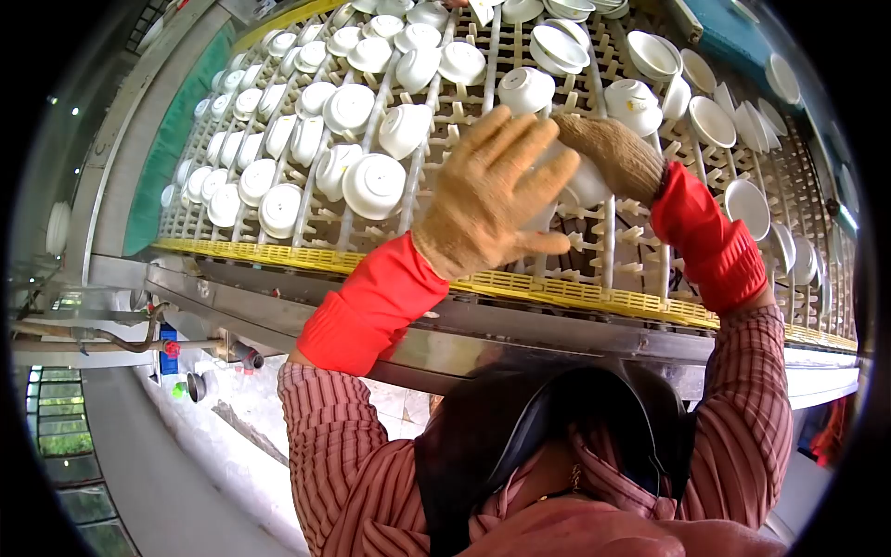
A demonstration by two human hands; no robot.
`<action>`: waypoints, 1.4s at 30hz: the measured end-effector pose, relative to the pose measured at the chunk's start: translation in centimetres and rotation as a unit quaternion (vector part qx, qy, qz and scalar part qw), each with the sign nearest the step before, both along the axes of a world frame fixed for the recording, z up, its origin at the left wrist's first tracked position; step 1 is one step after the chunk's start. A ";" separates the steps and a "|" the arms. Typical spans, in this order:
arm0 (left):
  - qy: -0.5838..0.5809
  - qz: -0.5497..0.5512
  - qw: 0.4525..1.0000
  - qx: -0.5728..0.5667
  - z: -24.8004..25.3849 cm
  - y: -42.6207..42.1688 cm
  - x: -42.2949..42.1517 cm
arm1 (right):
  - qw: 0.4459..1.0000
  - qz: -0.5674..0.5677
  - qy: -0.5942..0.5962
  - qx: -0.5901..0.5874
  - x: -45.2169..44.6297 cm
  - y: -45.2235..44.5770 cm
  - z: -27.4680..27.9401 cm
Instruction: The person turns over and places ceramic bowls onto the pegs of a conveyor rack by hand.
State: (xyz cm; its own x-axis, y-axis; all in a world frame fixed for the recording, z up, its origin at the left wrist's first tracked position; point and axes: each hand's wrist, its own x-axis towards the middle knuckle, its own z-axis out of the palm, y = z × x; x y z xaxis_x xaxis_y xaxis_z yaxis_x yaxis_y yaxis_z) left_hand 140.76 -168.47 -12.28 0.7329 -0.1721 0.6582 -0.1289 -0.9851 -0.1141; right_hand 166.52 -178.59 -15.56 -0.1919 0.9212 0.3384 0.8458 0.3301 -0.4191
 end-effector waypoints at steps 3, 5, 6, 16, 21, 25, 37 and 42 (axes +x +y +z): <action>0.043 -0.035 0.998 0.010 -0.2 -1.7 0.8 | 0.993 0.015 -0.109 0.042 -0.8 -2.8 0.7; 0.102 -0.054 0.993 -0.010 0.3 -3.3 1.0 | 0.995 -0.027 -0.086 -0.036 -0.7 -3.4 1.4; 0.129 -0.060 0.990 -0.005 0.8 -3.7 1.2 | 0.978 -0.095 -0.099 -0.156 -1.7 -2.0 3.9; 0.230 -0.059 0.963 -0.129 -1.5 -4.2 1.6 | 0.804 -0.118 0.571 -0.119 -2.3 9.3 3.6; 0.190 -0.036 0.978 -0.077 -1.6 -4.8 2.9 | 0.949 -0.311 0.033 0.041 1.5 8.2 -0.7; 0.187 -0.031 0.979 -0.075 -1.6 -4.9 3.6 | 0.922 -0.384 -0.011 0.046 4.2 9.7 0.4; 0.296 -0.031 0.887 -0.354 -1.2 -5.7 4.1 | 0.948 -0.308 0.028 -0.078 8.8 9.3 -2.5; 0.213 0.105 0.868 -0.436 1.3 -2.9 1.2 | 0.942 -0.333 -0.046 0.001 9.8 6.8 -1.9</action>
State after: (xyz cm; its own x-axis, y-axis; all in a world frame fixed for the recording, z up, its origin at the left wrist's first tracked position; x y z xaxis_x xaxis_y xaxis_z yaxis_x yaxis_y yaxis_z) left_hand 141.98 -171.41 -10.98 0.8969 0.4218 0.1330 0.2161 -0.6802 0.7004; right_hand 176.28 -171.80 -17.45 0.3999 0.8471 0.3500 0.8983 -0.2863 -0.3334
